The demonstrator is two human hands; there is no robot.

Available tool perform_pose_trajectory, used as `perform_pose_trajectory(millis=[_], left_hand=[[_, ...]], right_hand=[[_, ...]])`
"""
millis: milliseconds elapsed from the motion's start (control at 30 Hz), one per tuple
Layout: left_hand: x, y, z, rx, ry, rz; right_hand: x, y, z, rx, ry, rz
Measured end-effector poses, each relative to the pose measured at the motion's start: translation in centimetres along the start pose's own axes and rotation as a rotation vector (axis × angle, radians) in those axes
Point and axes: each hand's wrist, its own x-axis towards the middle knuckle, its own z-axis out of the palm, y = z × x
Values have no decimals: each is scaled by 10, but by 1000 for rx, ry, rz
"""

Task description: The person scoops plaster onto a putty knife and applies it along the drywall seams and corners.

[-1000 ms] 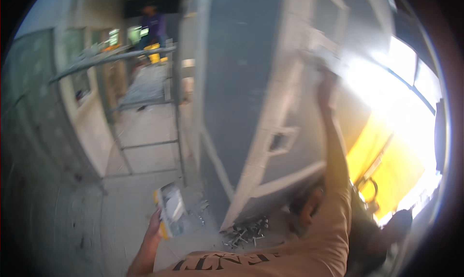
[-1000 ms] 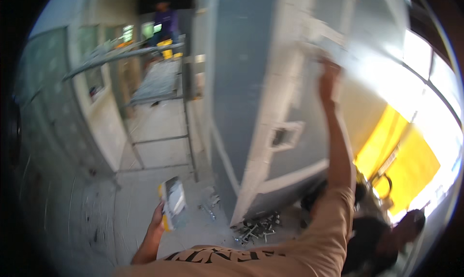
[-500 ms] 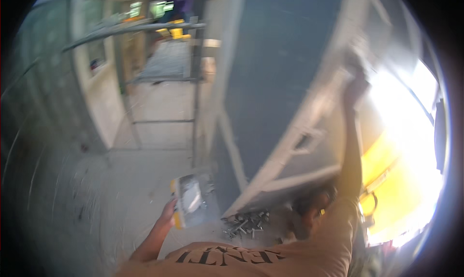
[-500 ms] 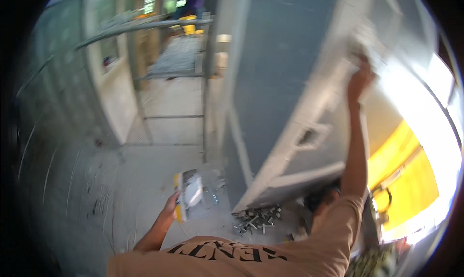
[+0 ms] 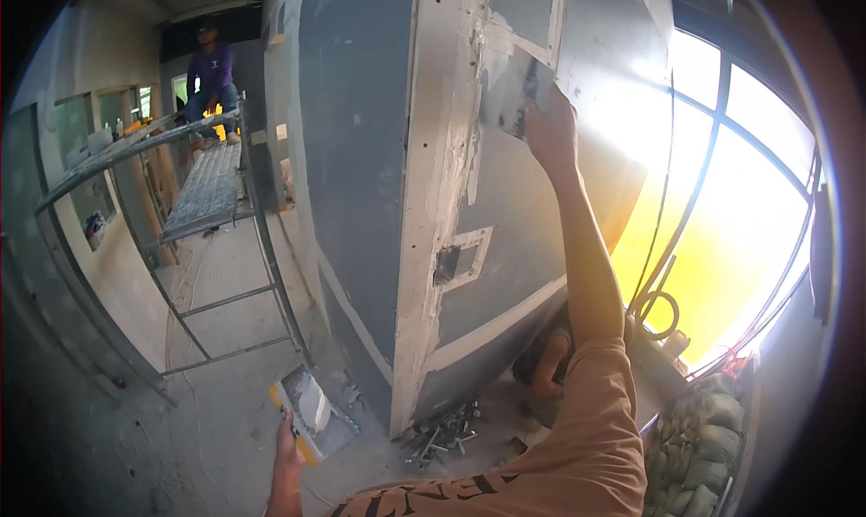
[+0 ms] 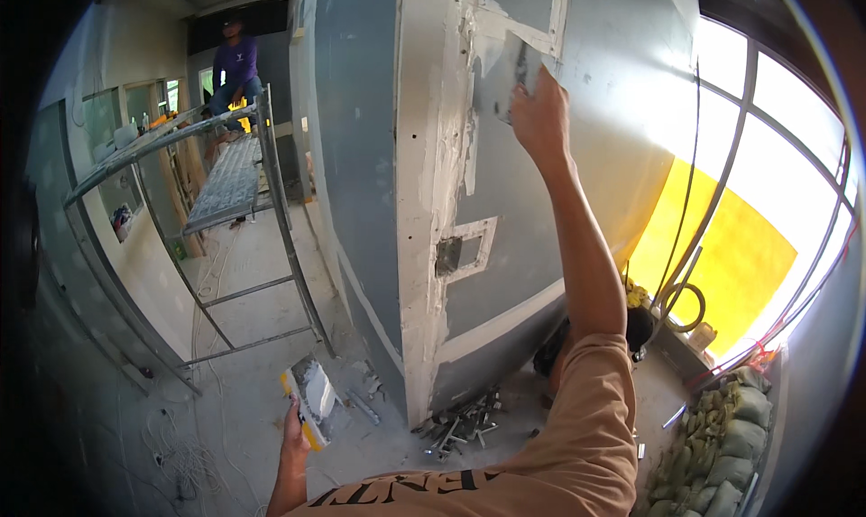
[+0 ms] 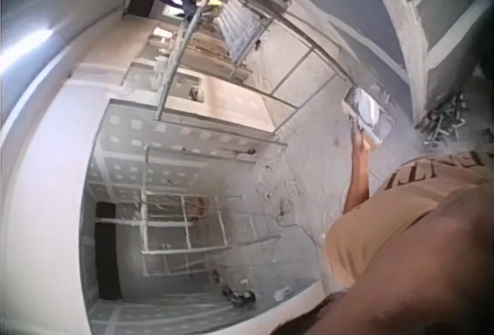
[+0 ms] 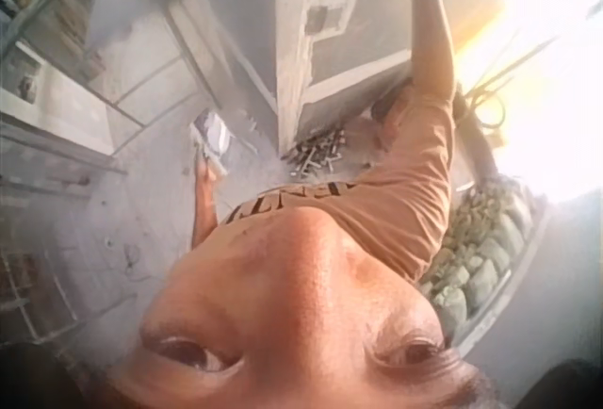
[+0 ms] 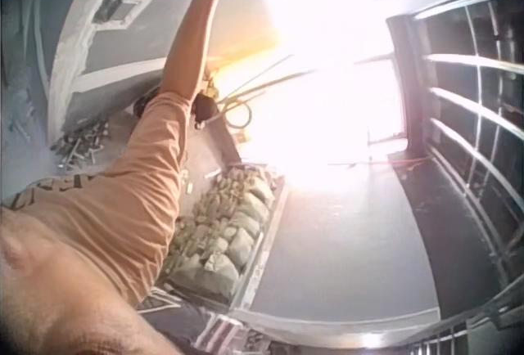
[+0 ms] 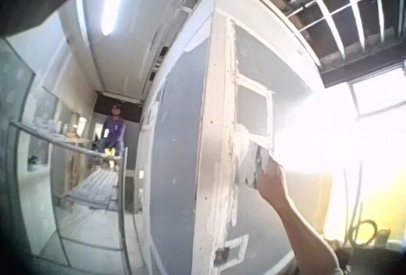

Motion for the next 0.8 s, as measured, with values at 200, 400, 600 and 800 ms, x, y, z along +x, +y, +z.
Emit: perform_pose_trajectory(millis=[200, 400, 600, 800], left_hand=[[37, 3, -11, -49, -45, -103], [18, 89, 20, 9, -41, -73], [84, 79, 103, 213, 25, 100], [37, 92, 91, 314, -58, 102]], right_hand=[[9, 27, 8, -86, 26, -47], [-159, -8, -23, 495, -299, 394], [-362, 3, 35, 1301, -634, 1225], [-467, -81, 21, 1310, -656, 1512]])
